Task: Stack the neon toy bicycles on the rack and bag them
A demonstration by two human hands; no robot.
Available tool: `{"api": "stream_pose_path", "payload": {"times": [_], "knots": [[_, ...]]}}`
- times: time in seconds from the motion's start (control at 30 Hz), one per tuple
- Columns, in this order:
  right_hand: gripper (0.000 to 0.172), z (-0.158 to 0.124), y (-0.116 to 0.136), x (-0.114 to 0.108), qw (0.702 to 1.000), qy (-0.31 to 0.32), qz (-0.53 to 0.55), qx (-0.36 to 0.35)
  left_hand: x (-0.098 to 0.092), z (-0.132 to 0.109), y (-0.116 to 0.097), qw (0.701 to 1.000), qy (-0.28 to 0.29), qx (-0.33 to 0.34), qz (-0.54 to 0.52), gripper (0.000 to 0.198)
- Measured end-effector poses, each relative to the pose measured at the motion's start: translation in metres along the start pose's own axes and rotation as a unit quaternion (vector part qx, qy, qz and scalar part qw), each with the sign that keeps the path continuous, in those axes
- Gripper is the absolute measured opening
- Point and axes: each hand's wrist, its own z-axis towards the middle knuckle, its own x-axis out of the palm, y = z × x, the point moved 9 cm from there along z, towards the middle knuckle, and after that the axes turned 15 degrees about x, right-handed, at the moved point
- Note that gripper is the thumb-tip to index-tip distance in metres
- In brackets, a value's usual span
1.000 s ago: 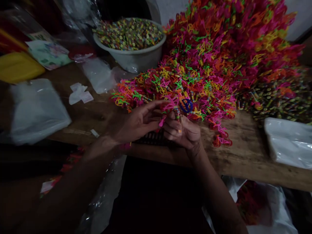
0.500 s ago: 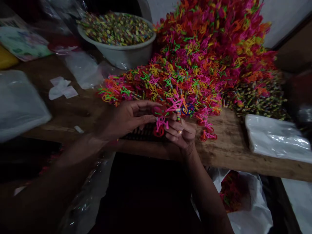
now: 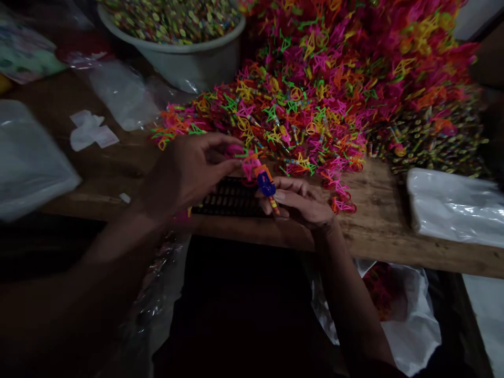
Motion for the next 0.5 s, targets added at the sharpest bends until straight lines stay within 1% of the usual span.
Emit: {"api": "stream_pose_path", "payload": {"times": [0.03,0.1,0.13,0.2,0.27,0.33,0.4,0.43,0.47,0.5], "knots": [[0.033,0.0,-0.002,0.002,0.999,-0.018,-0.027,0.0,-0.006,0.0,0.01,0.999,-0.024,-0.023,-0.026,0.024],[0.028,0.001,-0.009,0.003,0.991,-0.085,-0.098,-0.016,-0.021,-0.006,0.033,0.988,-0.077,-0.087,-0.101,0.025],[0.024,0.001,-0.014,0.004,0.981,-0.13,-0.141,-0.035,-0.028,-0.012,0.045,0.976,-0.103,-0.12,-0.148,0.025],[0.015,0.002,-0.024,0.009,0.946,-0.219,-0.223,-0.084,-0.043,-0.029,0.063,0.944,-0.149,-0.163,-0.243,0.018],[0.008,0.002,-0.032,0.018,0.897,-0.299,-0.292,-0.141,-0.06,-0.048,0.069,0.913,-0.194,-0.162,-0.32,0.007],[0.007,0.003,-0.039,0.028,0.836,-0.368,-0.363,-0.183,-0.08,-0.072,0.069,0.892,-0.242,-0.136,-0.358,0.011],[0.009,0.005,-0.044,0.035,0.782,-0.41,-0.425,-0.202,-0.097,-0.099,0.066,0.881,-0.279,-0.11,-0.365,0.017],[0.01,0.006,-0.045,0.036,0.765,-0.421,-0.443,-0.201,-0.102,-0.113,0.066,0.88,-0.289,-0.11,-0.36,0.018],[0.01,0.007,-0.047,0.035,0.759,-0.43,-0.448,-0.195,-0.104,-0.128,0.067,0.881,-0.29,-0.123,-0.353,0.018],[0.011,0.007,-0.048,0.032,0.76,-0.439,-0.443,-0.187,-0.104,-0.143,0.07,0.881,-0.288,-0.141,-0.347,0.017]]}}
